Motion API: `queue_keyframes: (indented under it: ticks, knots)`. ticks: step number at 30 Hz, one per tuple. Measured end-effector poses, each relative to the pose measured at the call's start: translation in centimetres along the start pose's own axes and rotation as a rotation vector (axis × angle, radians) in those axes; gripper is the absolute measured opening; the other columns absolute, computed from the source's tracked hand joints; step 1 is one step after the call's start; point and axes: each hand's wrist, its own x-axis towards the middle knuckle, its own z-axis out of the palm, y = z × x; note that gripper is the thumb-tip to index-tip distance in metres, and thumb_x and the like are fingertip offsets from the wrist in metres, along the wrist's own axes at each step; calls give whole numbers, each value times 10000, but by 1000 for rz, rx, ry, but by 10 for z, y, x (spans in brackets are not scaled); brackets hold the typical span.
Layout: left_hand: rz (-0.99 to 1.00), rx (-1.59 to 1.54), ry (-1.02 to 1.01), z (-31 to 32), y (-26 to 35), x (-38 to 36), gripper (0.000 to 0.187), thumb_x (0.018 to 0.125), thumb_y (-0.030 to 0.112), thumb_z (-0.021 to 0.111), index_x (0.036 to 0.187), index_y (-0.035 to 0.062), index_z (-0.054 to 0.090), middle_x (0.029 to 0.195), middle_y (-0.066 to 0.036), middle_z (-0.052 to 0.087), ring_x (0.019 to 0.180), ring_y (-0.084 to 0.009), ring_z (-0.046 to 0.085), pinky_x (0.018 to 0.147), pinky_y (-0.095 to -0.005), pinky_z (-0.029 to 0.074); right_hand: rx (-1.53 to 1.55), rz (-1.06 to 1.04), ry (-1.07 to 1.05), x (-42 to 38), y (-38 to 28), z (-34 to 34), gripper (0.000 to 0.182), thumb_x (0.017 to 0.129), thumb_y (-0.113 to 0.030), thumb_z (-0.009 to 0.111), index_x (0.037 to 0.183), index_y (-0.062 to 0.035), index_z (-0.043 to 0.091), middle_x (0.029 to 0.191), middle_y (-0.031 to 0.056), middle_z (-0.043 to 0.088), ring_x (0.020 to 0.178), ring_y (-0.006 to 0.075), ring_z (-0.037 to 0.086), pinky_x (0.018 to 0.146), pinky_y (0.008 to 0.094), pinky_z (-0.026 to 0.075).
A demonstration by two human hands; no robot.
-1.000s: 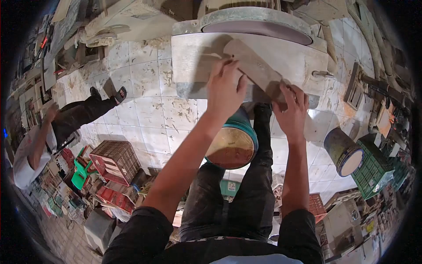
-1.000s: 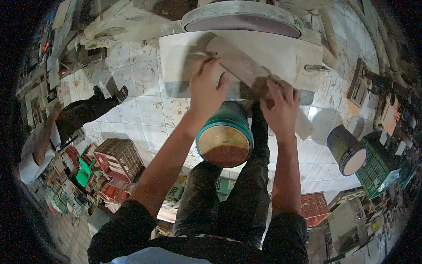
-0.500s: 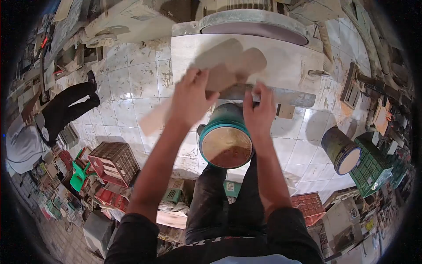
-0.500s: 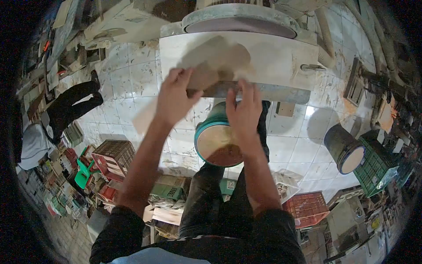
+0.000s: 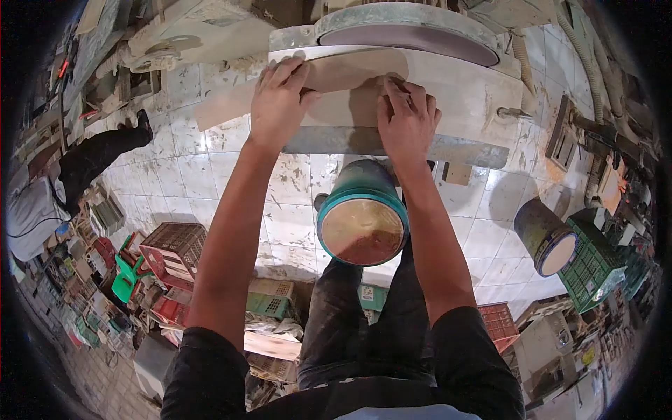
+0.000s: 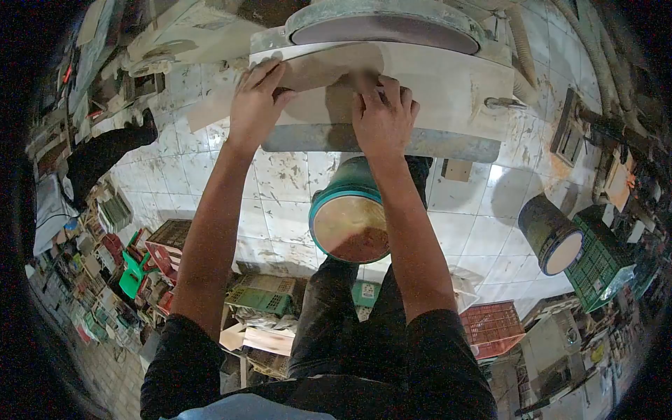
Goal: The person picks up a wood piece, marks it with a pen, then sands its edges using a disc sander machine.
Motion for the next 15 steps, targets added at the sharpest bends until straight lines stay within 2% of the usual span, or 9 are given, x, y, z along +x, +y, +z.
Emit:
queue_keyframes:
  ticks: [8, 14, 15]
  knots:
    - [-6, 34, 41, 6, -2, 3, 527, 821, 250, 822, 1284, 41, 680, 1437, -72, 600, 1333, -290, 560, 1175, -500, 412, 14, 18, 6, 8, -4, -1, 324, 873, -249, 761, 1194, -204, 776, 1200, 22, 623, 1093, 289, 594, 915, 497, 469]
    - [28, 28, 57, 6, -3, -1, 532, 811, 234, 828, 1290, 55, 680, 1411, -65, 607, 1317, -312, 562, 1100, -501, 450, 26, 8, 17, 10, -1, 0, 347, 863, -248, 772, 1209, -223, 773, 1200, 2, 636, 1078, 284, 602, 903, 481, 471]
    - [11, 66, 42, 6, 1, -5, 542, 802, 241, 834, 1298, 83, 683, 1392, -61, 607, 1292, -315, 570, 1071, -503, 456, 21, 10, 10, 10, -1, -1, 343, 865, -255, 774, 1207, -222, 773, 1199, 1, 638, 1077, 283, 604, 901, 481, 472]
